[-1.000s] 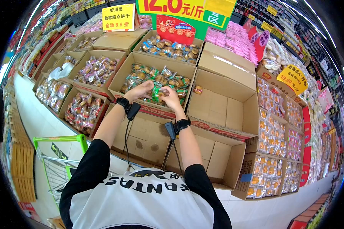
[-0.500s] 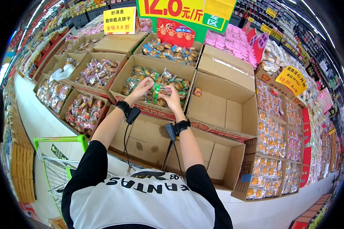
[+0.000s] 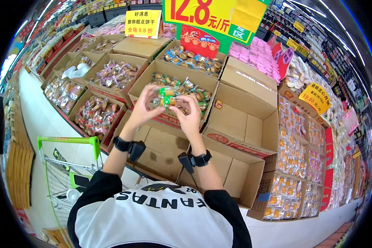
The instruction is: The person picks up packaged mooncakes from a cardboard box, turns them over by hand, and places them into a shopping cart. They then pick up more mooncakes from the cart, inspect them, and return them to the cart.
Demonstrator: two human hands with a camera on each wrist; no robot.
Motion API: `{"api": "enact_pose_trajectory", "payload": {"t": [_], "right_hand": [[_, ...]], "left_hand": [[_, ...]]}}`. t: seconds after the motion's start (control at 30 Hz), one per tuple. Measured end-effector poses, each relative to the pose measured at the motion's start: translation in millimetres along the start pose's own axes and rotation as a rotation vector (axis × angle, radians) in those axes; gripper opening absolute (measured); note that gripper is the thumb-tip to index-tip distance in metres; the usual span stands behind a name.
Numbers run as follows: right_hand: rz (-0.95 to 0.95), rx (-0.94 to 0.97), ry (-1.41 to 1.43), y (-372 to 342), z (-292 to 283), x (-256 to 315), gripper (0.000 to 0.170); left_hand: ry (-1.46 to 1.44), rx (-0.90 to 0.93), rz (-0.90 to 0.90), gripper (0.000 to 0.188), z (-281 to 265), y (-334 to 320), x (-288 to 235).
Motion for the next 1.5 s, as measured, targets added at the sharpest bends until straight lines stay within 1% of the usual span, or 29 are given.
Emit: {"api": "enact_pose_trajectory", "payload": {"t": [0.03,0.1,0.13,0.17,0.23,0.27,0.4,0.63,0.7,0.77,0.83,0.9,0.93,0.97,1.03,1.1,1.17,1.23,1.3,1.33,1.37,1.43,1.47,1.5], "right_hand": [[-0.002,0.009,0.003,-0.2,3.0,14.7,0.035],[-0.087,0.02,-0.061,-1.2,8.6,45.1,0.035],[-0.162,-0.022,-0.099,-2.5,8.1,57.6,0.035],[-0.159,-0.013,-0.093,-4.8,12.2,62.2,0.035],[-0.275,0.027,-0.168,-8.9,21.6,83.7,0.036],[-0.306,0.043,-0.189,-9.8,27.4,92.3,0.037],[-0.314,0.145,-0.155,-13.2,54.6,110.0,0.038],[-0.329,0.285,-0.013,-27.0,110.5,112.8,0.04],[-0.314,0.376,0.012,-32.6,134.4,115.6,0.04],[-0.328,0.422,0.03,-36.8,155.4,119.4,0.042],[-0.343,0.468,0.049,-44.5,178.0,122.4,0.045],[-0.153,0.521,0.291,-56.9,204.8,111.5,0.049],[-0.109,0.591,0.368,-66.3,218.8,114.0,0.052],[-0.108,0.613,0.396,-74.8,228.8,116.8,0.052],[0.092,0.724,0.554,-101.2,258.8,110.1,0.05],[0.091,0.807,0.613,-116.8,281.8,123.3,0.05],[0.131,0.92,0.64,-140.5,305.7,131.1,0.049],[0.134,0.994,0.705,-161.2,327.5,143.9,0.048],[0.195,1.1,0.777,-189.4,348.8,154.6,0.049],[0.157,1.125,0.785,-199.0,356.4,163.6,0.047],[0.155,1.158,0.815,-211.0,363.6,171.8,0.047],[0.302,1.261,0.89,-241.7,377.4,181.8,0.046],[0.314,1.305,0.911,-253.0,380.3,190.5,0.045],[0.316,1.343,0.939,-265.7,383.1,197.2,0.045]], "left_hand": [[-0.001,-0.01,0.003,0.057,0.0,-9.1,-9.5],[-0.038,-0.024,0.124,0.062,-1.8,-30.1,-35.4],[-0.005,-0.038,0.132,0.062,-3.7,-39.3,-40.8],[-0.005,-0.049,0.129,0.062,-5.8,-46.9,-46.2],[-0.048,-0.035,0.203,0.058,-7.0,-63.8,-63.2],[-0.016,-0.054,0.187,0.057,-10.2,-70.9,-64.0],[0.012,-0.151,0.237,0.058,-30.0,-100.2,-67.0],[0.049,-0.321,0.143,0.064,-70.2,-154.4,-65.3],[0.045,-0.388,0.109,0.064,-81.0,-173.4,-67.9],[-0.219,-0.456,0.027,0.064,-97.2,-193.7,-53.4],[-0.164,-0.512,0.027,0.065,-108.3,-215.5,-54.7],[-0.225,-0.592,0.024,0.067,-120.1,-240.2,-53.4],[-0.205,-0.631,-0.006,0.067,-125.3,-253.1,-52.4],[-0.194,-0.665,-0.005,0.067,-130.2,-266.8,-53.8],[-0.191,-0.718,-0.028,0.068,-138.1,-294.6,-54.3],[-0.164,-0.796,-0.039,0.068,-143.7,-327.0,-57.3],[-0.19,-0.932,-0.102,0.068,-149.9,-364.1,-54.8],[-0.183,-1.004,-0.097,0.065,-148.2,-394.0,-63.4],[-0.253,-1.149,-0.112,0.062,-145.2,-428.8,-66.6],[-0.257,-1.192,-0.119,0.058,-143.9,-447.3,-62.6],[-0.246,-1.236,-0.112,0.058,-140.5,-462.6,-66.5],[-0.253,-1.374,-0.185,0.056,-131.2,-494.7,-67.1],[-0.253,-1.445,-0.199,0.048,-124.7,-510.0,-69.4],[-0.247,-1.492,-0.194,0.048,-119.2,-526.4,-74.5]]}}
Point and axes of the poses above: each hand's wrist, its own y-axis towards the middle knuckle, its own z-axis out of the palm, x = y × z, the point moved 10 cm from there along y, towards the middle knuckle, and after that the axes turned 12 degrees about -z, right-handed, at the moved point
